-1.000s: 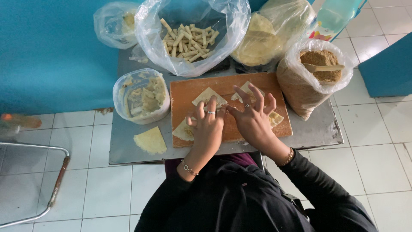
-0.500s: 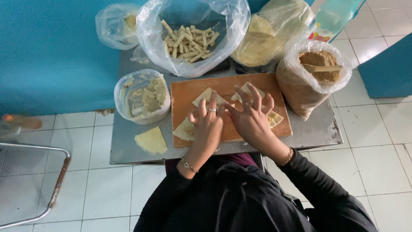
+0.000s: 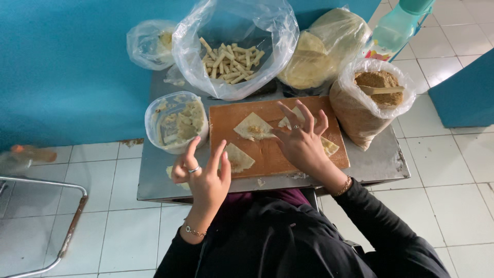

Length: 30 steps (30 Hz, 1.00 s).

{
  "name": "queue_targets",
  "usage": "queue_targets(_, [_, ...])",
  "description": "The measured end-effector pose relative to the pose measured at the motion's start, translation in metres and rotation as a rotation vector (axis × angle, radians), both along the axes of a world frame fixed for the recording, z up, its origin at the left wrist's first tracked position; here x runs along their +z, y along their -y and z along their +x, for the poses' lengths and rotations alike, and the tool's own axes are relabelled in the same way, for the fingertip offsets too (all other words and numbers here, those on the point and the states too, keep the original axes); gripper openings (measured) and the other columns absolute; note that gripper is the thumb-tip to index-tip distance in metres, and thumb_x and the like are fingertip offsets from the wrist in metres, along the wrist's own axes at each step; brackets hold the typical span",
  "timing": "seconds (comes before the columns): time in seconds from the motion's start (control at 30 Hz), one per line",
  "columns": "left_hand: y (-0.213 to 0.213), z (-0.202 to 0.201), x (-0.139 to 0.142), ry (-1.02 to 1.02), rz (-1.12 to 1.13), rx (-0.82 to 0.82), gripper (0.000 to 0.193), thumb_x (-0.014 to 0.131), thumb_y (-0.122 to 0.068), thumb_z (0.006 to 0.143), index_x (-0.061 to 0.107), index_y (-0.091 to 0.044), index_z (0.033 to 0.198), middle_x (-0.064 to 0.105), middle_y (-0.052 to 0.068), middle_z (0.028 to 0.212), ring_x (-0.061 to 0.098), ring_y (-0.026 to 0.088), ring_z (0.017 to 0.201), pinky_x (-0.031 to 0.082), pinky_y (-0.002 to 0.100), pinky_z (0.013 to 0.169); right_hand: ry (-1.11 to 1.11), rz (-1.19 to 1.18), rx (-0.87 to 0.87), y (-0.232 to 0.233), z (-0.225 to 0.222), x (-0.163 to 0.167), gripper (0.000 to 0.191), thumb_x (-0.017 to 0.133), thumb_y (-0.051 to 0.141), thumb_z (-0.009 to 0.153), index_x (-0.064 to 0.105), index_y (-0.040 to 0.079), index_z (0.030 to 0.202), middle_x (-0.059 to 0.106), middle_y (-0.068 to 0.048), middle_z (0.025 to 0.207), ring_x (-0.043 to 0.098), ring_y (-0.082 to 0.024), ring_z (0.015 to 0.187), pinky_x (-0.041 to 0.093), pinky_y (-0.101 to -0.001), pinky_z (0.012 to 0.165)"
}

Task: The person cuts thin dough sheets into triangular pieces on a wooden board, spoons brown filling from a container onto each triangle, folds the dough over the filling into a sealed triangle, and places the folded pastries with finished snack pieces in a plastic-lined bag. They repeat this cycle for several dough pieces.

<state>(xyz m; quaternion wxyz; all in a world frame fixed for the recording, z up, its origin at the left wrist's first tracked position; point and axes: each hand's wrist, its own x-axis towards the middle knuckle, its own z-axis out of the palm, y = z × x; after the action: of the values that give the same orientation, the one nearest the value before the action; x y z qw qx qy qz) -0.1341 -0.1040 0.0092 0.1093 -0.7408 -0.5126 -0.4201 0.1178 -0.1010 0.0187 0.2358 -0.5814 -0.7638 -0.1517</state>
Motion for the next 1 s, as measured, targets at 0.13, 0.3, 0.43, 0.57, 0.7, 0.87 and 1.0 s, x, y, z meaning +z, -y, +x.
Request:
queue_targets(0.13, [-0.008,-0.015,-0.01,-0.025,-0.066,0.001,0.02,0.076,-0.022,0.091,0.077,-0.024,0.11,0.06,0.0,0.125,0.05,0.027,0.117,0.027,0.05,0.099,0.01,-0.214,0.238,0.009,-0.002,0.025,0.017,0.073,0.03,0.084,0.08,0.022,0.098,0.043,-0.005,0.157,0.025,-0.035,0.148,0.013,-0.0685,0.112])
queue_targets(0.3, [-0.012,-0.031,-0.026,0.004,-0.204,-0.038,0.012,0.075,-0.025,0.097,0.077,-0.019,0.108,0.064,-0.003,0.102,0.059,0.018,0.105,0.031,0.045,0.093,-0.006,-0.197,0.305,-0.045,-0.002,0.068,0.019,0.069,0.033,0.094,0.078,0.018,0.1,0.043,-0.004,0.159,0.025,-0.036,0.15,0.013,-0.0633,0.116])
queue_targets(0.43, [-0.007,-0.034,-0.03,-0.07,-0.211,0.084,0.013,0.075,-0.029,0.095,0.077,-0.021,0.105,0.065,-0.004,0.102,0.057,0.018,0.102,0.03,0.05,0.096,-0.14,0.208,-0.027,-0.064,-0.009,0.08,0.047,0.066,0.032,0.109,0.07,0.01,0.151,0.027,-0.015,0.171,0.02,-0.038,0.157,0.013,-0.0606,0.125])
queue_targets(0.57, [0.001,-0.027,-0.027,-0.135,-0.179,0.147,0.014,0.076,-0.033,0.09,0.077,-0.021,0.096,0.066,-0.004,0.098,0.056,0.022,0.107,0.026,0.053,0.089,-0.134,0.064,0.068,-0.007,-0.043,0.043,0.025,0.074,0.036,0.093,0.08,0.024,0.114,0.042,-0.004,0.163,0.027,-0.034,0.15,0.013,-0.0603,0.117])
queue_targets(0.7, [0.003,-0.021,-0.023,-0.113,-0.208,0.127,0.016,0.076,-0.034,0.088,0.075,-0.019,0.095,0.065,-0.004,0.099,0.056,0.022,0.11,0.026,0.053,0.091,-0.141,-0.114,0.001,0.026,-0.055,0.011,0.024,0.079,0.045,0.079,0.081,0.024,0.091,0.056,0.003,0.143,0.034,-0.03,0.143,0.015,-0.0672,0.109])
queue_targets(0.87, [0.005,-0.015,-0.023,-0.095,-0.226,0.105,0.008,0.076,-0.027,0.087,0.071,-0.02,0.087,0.064,-0.004,0.096,0.056,0.022,0.11,0.026,0.052,0.09,-0.154,-0.112,-0.031,0.036,-0.059,-0.003,0.029,0.079,0.047,0.078,0.081,0.021,0.092,0.06,0.005,0.137,0.037,-0.027,0.141,0.018,-0.0675,0.106])
queue_targets(1.0, [0.004,-0.011,-0.024,-0.088,-0.197,0.088,0.007,0.076,-0.021,0.087,0.07,-0.018,0.087,0.065,-0.005,0.095,0.058,0.021,0.107,0.026,0.05,0.09,-0.233,-0.139,-0.038,0.035,-0.063,-0.006,0.022,0.078,0.039,0.077,0.079,0.022,0.091,0.063,0.003,0.129,0.04,-0.028,0.137,0.021,-0.067,0.103])
